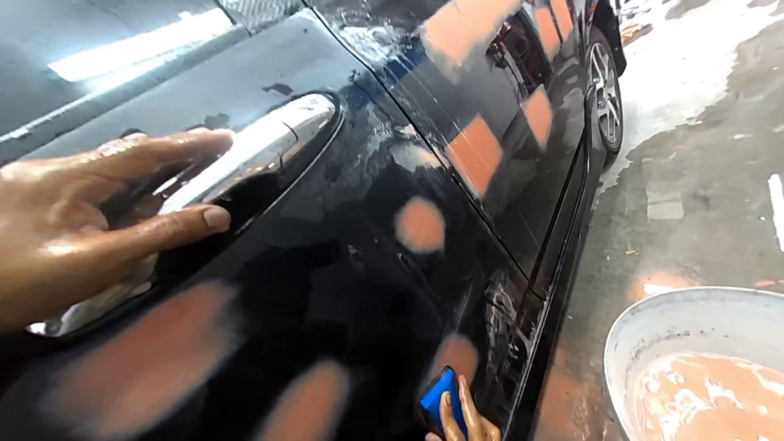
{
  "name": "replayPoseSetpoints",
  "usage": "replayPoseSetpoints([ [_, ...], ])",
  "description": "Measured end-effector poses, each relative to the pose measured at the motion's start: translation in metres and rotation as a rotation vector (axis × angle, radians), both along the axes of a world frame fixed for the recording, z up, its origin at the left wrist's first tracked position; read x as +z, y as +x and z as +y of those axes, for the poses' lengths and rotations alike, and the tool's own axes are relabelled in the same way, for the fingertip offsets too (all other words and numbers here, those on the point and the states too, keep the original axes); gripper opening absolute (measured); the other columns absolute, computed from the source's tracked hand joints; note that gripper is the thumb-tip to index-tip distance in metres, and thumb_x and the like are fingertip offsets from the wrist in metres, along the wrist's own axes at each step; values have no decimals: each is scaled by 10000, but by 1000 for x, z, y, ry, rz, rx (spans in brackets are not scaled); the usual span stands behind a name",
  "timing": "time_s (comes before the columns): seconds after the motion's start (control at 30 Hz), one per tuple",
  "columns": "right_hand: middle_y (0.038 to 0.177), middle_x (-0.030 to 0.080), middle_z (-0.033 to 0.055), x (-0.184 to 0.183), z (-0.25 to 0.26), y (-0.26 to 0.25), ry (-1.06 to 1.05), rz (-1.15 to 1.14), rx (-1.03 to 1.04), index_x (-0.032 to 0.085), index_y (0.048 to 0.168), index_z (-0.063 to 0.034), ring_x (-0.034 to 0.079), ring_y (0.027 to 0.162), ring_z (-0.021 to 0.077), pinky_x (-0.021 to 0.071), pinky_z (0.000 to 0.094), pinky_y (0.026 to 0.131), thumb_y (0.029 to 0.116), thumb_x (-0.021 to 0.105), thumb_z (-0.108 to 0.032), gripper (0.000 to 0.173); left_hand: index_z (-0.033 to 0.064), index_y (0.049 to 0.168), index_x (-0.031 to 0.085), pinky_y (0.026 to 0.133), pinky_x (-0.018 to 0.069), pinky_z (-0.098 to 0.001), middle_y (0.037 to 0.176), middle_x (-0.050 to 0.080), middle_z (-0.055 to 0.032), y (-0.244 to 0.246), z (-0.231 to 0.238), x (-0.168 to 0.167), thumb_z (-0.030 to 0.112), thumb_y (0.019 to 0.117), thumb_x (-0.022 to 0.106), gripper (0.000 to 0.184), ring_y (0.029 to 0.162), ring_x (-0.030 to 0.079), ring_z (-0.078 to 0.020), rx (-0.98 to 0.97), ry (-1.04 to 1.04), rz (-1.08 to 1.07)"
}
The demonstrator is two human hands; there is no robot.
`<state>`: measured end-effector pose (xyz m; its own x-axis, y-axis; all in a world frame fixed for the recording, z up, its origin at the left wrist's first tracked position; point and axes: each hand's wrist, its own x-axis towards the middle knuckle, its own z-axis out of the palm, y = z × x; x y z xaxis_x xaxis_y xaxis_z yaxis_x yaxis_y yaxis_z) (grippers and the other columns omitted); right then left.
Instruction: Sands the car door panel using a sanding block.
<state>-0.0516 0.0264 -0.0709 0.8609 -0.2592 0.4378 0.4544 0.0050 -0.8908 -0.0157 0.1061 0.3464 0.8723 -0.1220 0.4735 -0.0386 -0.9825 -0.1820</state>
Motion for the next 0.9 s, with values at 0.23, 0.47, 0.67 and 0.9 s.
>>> replayPoseSetpoints([
  [0.23, 1365, 648, 179, 24, -7, 75, 9, -40, -214, 753, 1227, -78, 674, 1085, 290, 508, 421, 934, 983, 580, -245, 343, 31, 1470, 481, 997, 493, -334, 1365, 599, -139, -1, 2, -5, 101, 873, 631, 620, 1177, 606, -178, -32, -55, 8],
  [0.47, 1372, 644, 173, 23, -10, 72, -25, -39, -193, 759, 1227, -107, 668, 1075, 290, 504, 429, 904, 963, 590, -243, 343, 38, 1472, 492, 971, 501, -389, 1374, 592, -156, -3, 0, -2, 82, 885, 646, 609, 1156, 610, -238, 29, -26, -6],
  [0.67, 1383, 617, 238, 10, -11, 31, -72, 34, -88, 750, 1226, -55, 668, 1067, 342, 513, 435, 910, 958, 625, -217, 337, 51, 1482, 496, 851, 525, -402, 1322, 608, -161, -2, -5, -2, 58, 876, 647, 625, 1010, 632, -241, 41, 2, -13],
  [0.9, 1378, 625, 221, 14, -10, 50, -74, 46, -185, 747, 1243, -85, 676, 1034, 340, 530, 458, 865, 960, 606, -239, 352, 38, 1481, 487, 922, 510, -382, 1339, 597, -163, -3, 1, 0, 97, 859, 657, 648, 1098, 615, -228, 6, -2, 13],
])
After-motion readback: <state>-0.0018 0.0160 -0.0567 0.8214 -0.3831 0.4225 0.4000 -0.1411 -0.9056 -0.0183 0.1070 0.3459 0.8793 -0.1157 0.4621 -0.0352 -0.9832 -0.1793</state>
